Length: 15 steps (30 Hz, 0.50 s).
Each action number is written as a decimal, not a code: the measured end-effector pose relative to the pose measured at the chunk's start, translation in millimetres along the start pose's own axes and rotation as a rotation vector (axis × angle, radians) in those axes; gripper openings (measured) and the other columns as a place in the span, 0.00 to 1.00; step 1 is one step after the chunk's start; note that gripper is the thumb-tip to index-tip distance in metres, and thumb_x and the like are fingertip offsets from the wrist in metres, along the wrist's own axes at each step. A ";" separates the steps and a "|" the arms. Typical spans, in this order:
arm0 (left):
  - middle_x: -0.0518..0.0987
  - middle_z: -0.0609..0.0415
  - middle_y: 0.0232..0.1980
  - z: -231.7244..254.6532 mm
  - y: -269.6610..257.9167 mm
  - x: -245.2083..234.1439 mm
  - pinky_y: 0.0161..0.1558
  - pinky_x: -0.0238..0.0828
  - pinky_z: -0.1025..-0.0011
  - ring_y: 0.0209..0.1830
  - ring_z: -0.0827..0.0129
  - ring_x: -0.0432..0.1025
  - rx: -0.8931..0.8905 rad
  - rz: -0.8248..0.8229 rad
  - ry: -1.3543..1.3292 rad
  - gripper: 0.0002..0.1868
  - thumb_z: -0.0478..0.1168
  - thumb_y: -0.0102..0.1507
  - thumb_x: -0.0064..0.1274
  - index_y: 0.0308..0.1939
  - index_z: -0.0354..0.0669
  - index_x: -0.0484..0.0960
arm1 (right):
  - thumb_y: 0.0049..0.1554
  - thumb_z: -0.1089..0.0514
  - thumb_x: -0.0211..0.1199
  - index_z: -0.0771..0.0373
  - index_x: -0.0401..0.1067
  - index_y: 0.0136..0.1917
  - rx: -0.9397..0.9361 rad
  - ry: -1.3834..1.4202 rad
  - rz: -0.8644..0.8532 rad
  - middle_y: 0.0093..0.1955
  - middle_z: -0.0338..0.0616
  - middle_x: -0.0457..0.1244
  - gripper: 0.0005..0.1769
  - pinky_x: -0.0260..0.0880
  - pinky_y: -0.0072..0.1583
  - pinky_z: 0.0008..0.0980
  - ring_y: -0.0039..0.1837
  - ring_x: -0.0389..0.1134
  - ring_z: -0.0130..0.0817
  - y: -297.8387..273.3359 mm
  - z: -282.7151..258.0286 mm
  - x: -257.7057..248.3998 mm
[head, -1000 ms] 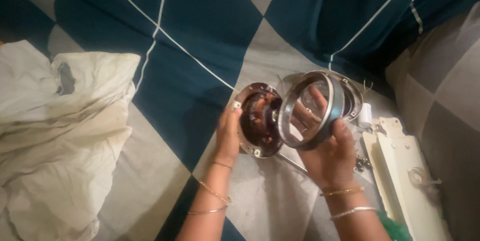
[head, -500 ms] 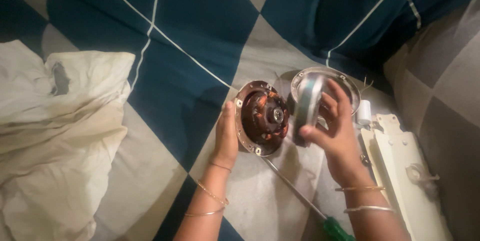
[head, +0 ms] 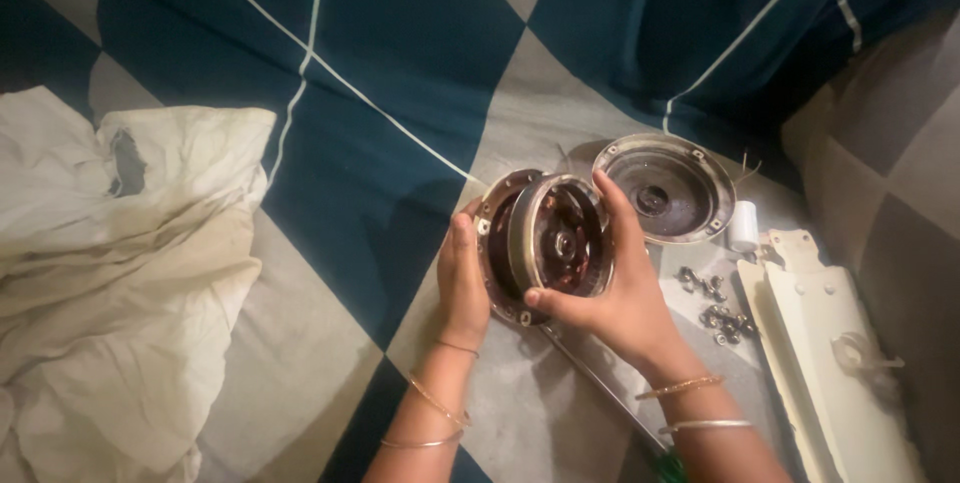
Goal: The person assembles an electric fan motor by placing a metal ring into the stator, aligning the housing halves, and securing them with screws using a screwdriver. The person then tightens the screws in sequence.
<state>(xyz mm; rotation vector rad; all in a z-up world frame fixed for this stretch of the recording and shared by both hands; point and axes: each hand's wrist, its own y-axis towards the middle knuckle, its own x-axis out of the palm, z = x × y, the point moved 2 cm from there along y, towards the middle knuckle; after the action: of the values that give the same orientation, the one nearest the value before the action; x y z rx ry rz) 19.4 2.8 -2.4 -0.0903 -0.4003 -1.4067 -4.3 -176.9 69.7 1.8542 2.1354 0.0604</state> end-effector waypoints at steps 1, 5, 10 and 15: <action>0.74 0.43 0.65 -0.1 -1.1 -0.3 0.67 0.66 0.66 0.65 0.62 0.70 0.008 0.002 0.004 0.37 0.61 0.73 0.31 0.68 0.30 0.69 | 0.34 0.48 0.81 0.60 0.42 0.83 -0.013 -0.002 0.002 0.77 0.57 0.53 0.73 0.57 0.77 0.42 0.79 0.57 0.47 0.2 -0.3 1.6; 0.75 0.43 0.64 -0.4 -3.5 -2.4 0.66 0.66 0.67 0.65 0.63 0.70 0.015 0.017 0.029 0.37 0.61 0.73 0.31 0.68 0.29 0.70 | 0.33 0.49 0.82 0.62 0.40 0.83 -0.040 -0.032 0.010 0.77 0.57 0.52 0.75 0.57 0.77 0.42 0.79 0.57 0.47 -0.7 2.7 4.8; 0.75 0.44 0.65 0.8 -2.4 -2.1 0.67 0.65 0.67 0.65 0.63 0.70 0.021 0.009 0.031 0.38 0.62 0.73 0.31 0.68 0.29 0.69 | 0.33 0.48 0.83 0.62 0.38 0.83 -0.050 -0.046 0.015 0.78 0.58 0.50 0.77 0.57 0.76 0.42 0.79 0.56 0.48 -1.4 8.7 10.3; 0.75 0.43 0.64 1.0 -3.9 -0.5 0.66 0.66 0.66 0.64 0.62 0.70 -0.002 0.014 0.006 0.37 0.61 0.72 0.32 0.68 0.29 0.69 | 0.31 0.49 0.84 0.62 0.38 0.83 -0.034 -0.124 0.034 0.78 0.59 0.49 0.79 0.58 0.75 0.42 0.78 0.55 0.49 -1.2 12.6 13.1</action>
<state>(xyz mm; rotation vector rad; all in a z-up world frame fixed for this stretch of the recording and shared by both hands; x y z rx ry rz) 15.3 2.9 -2.3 -0.0900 -0.3927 -1.3936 -3.6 -166.4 54.7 1.8256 2.0081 -0.0101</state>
